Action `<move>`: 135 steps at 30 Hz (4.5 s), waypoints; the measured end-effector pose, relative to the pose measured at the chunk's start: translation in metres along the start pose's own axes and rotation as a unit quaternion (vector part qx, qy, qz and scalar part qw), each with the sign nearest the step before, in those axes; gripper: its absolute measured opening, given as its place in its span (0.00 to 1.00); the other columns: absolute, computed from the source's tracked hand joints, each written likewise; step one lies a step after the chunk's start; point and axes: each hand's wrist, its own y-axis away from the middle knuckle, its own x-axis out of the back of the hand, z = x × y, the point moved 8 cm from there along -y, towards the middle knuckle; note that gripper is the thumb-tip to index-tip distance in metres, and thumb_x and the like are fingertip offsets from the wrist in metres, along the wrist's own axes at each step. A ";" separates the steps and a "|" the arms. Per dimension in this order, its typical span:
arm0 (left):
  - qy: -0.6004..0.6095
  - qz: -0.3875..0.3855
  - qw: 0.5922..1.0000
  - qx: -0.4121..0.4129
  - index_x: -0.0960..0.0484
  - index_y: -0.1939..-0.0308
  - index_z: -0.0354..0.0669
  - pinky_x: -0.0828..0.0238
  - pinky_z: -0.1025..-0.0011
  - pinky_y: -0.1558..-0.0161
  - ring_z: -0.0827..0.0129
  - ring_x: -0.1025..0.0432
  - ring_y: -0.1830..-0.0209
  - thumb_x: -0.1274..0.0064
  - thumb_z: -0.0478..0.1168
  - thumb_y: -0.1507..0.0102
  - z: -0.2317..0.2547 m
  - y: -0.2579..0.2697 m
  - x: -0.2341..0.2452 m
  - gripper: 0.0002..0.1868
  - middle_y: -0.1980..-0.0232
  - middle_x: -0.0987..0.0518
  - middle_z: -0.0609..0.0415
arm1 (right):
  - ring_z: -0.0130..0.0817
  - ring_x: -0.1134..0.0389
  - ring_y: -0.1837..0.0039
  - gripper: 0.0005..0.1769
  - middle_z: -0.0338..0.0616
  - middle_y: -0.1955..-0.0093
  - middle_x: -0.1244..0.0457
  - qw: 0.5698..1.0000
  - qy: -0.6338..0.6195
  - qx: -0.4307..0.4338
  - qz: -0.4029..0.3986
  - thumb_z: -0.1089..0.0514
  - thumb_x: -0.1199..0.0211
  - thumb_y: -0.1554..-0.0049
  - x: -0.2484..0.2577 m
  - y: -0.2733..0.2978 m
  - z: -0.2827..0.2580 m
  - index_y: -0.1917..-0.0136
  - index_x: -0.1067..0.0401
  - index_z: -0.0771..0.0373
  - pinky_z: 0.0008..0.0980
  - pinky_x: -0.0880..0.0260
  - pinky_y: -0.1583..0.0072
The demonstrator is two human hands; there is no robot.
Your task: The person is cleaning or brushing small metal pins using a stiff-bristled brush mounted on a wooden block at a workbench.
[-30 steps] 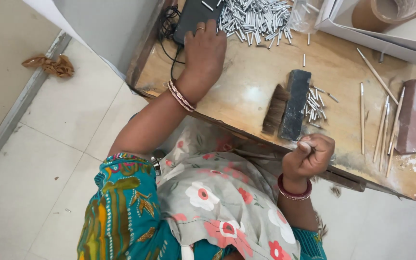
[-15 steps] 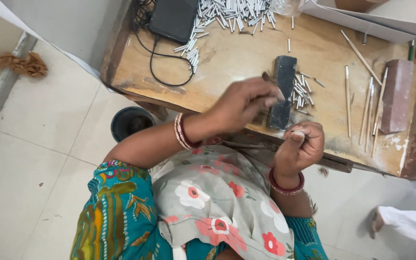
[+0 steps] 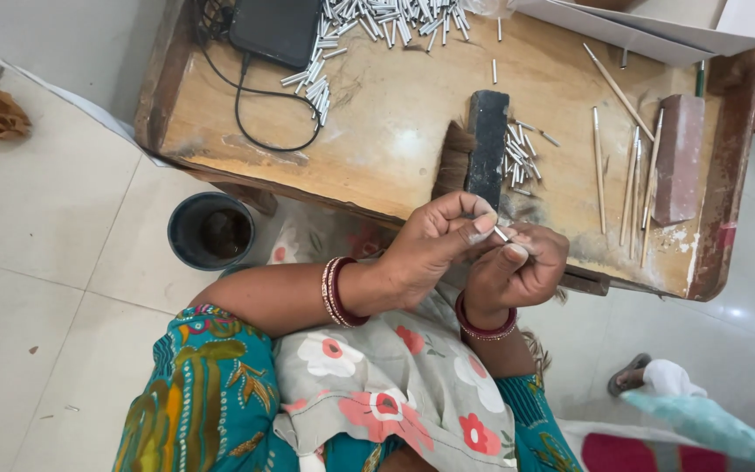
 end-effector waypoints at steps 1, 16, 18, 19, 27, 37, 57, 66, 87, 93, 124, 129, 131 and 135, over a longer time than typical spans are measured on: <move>0.000 0.000 1.000 0.001 0.25 0.48 0.41 0.27 0.76 0.48 0.78 0.24 0.52 0.45 0.43 0.29 -0.001 0.002 -0.001 0.11 0.55 0.18 0.58 | 0.31 0.37 0.56 0.20 0.44 0.52 0.41 1.000 0.001 -0.001 0.001 0.45 0.41 0.31 0.004 -0.002 -0.001 0.50 0.37 0.64 0.28 0.34 0.53; -0.121 -0.019 0.982 -0.145 0.25 0.48 0.32 0.32 0.72 0.34 0.74 0.31 0.31 0.50 0.34 0.27 0.031 0.010 -0.014 0.07 0.38 0.21 0.51 | 0.37 0.31 0.55 0.16 0.51 0.56 0.33 0.983 0.048 0.035 -0.173 0.63 0.25 0.51 0.000 -0.045 -0.040 0.52 0.28 0.71 0.31 0.30 0.55; -0.099 -0.012 0.986 -0.132 0.24 0.47 0.33 0.33 0.70 0.33 0.70 0.32 0.31 0.49 0.34 0.28 0.026 0.010 -0.010 0.08 0.37 0.20 0.51 | 0.34 0.29 0.57 0.14 0.51 0.56 0.32 0.990 0.021 -0.004 -0.138 0.65 0.25 0.48 0.015 -0.034 -0.022 0.52 0.27 0.69 0.28 0.28 0.56; -0.100 -0.012 0.986 -0.130 0.24 0.47 0.33 0.33 0.70 0.33 0.70 0.32 0.31 0.49 0.34 0.28 0.020 0.010 -0.007 0.08 0.37 0.20 0.51 | 0.34 0.29 0.57 0.14 0.51 0.56 0.32 0.990 0.022 -0.006 -0.137 0.65 0.25 0.48 0.017 -0.031 -0.020 0.52 0.27 0.69 0.28 0.28 0.56; -0.110 -0.006 0.985 -0.131 0.22 0.51 0.35 0.30 0.66 0.32 0.67 0.27 0.33 0.46 0.33 0.28 0.015 0.016 -0.001 0.05 0.48 0.18 0.52 | 0.33 0.27 0.54 0.12 0.54 0.54 0.31 0.990 -0.005 -0.020 -0.142 0.65 0.26 0.46 0.013 -0.028 -0.021 0.53 0.28 0.68 0.26 0.26 0.53; -0.155 -0.031 0.975 -0.154 0.23 0.49 0.34 0.31 0.66 0.30 0.67 0.28 0.32 0.50 0.33 0.26 0.029 0.017 -0.012 0.05 0.48 0.18 0.54 | 0.33 0.26 0.57 0.06 0.57 0.54 0.30 0.986 0.023 -0.026 -0.160 0.76 0.35 0.40 0.009 -0.021 -0.007 0.53 0.25 0.69 0.25 0.25 0.57; -0.567 0.037 0.768 -0.295 0.31 0.28 0.41 0.34 0.63 0.24 0.52 0.34 0.21 0.41 0.34 0.28 0.093 0.022 -0.014 0.25 0.25 0.29 0.37 | 0.42 0.27 0.40 0.03 0.58 0.41 0.32 0.975 0.085 -0.015 -0.207 0.69 0.31 0.36 -0.008 -0.041 0.026 0.50 0.25 0.68 0.34 0.25 0.42; -0.730 0.022 0.646 -0.224 0.49 0.20 0.47 0.58 0.50 0.17 0.37 0.61 0.15 0.32 0.41 0.46 0.079 -0.012 0.010 0.55 0.17 0.55 0.32 | 0.43 0.31 0.32 0.13 0.54 0.35 0.34 0.934 0.104 -0.123 -0.320 0.58 0.25 0.41 -0.012 -0.021 0.049 0.47 0.24 0.66 0.37 0.31 0.32; -0.781 0.070 0.580 -0.222 0.25 0.51 0.49 0.79 0.29 0.24 0.43 0.57 0.16 0.41 0.43 0.49 0.079 -0.003 0.023 0.22 0.19 0.48 0.40 | 0.50 0.66 0.11 0.07 0.50 0.11 0.54 0.811 0.382 0.148 -0.419 0.55 0.36 0.32 -0.057 0.007 0.034 0.53 0.26 0.56 0.58 0.75 0.17; -0.793 0.055 0.568 -0.213 0.18 0.66 0.50 0.80 0.27 0.26 0.44 0.58 0.17 0.37 0.45 0.47 0.069 -0.012 0.027 0.09 0.20 0.45 0.38 | 0.47 0.63 0.11 0.07 0.48 0.14 0.51 0.835 0.365 0.118 -0.395 0.55 0.39 0.30 -0.051 0.019 0.042 0.50 0.27 0.56 0.59 0.77 0.17; -0.612 -0.066 0.709 -0.345 0.29 0.61 0.38 0.32 0.55 0.64 0.47 0.28 0.66 0.51 0.36 0.30 0.068 0.024 -0.034 0.06 0.68 0.28 0.44 | 0.46 0.50 0.19 0.11 0.43 0.29 0.36 0.927 0.256 0.155 -0.227 0.52 0.35 0.37 0.014 -0.027 -0.012 0.61 0.21 0.53 0.52 0.69 0.17; -0.587 0.026 0.738 -0.331 0.26 0.60 0.37 0.33 0.58 0.65 0.50 0.28 0.69 0.53 0.35 0.28 0.093 0.028 -0.025 0.06 0.69 0.28 0.45 | 0.51 0.42 0.24 0.11 0.50 0.26 0.36 0.889 0.296 0.024 -0.349 0.55 0.29 0.40 0.006 -0.047 -0.003 0.46 0.21 0.61 0.51 0.52 0.24; -0.590 -0.003 0.731 -0.343 0.27 0.60 0.37 0.32 0.57 0.64 0.48 0.28 0.67 0.53 0.35 0.28 0.078 0.033 -0.032 0.07 0.68 0.28 0.45 | 0.47 0.37 0.30 0.16 0.50 0.30 0.34 0.926 0.152 -0.061 -0.342 0.54 0.28 0.42 -0.001 -0.028 0.001 0.43 0.22 0.63 0.45 0.42 0.29; -0.565 -0.045 0.739 -0.364 0.26 0.57 0.37 0.31 0.57 0.62 0.47 0.28 0.64 0.54 0.36 0.27 0.074 0.035 -0.047 0.06 0.65 0.26 0.44 | 0.33 0.29 0.47 0.20 0.51 0.44 0.32 0.933 -0.182 -0.205 -0.231 0.54 0.26 0.42 -0.002 0.006 0.032 0.42 0.25 0.66 0.27 0.28 0.46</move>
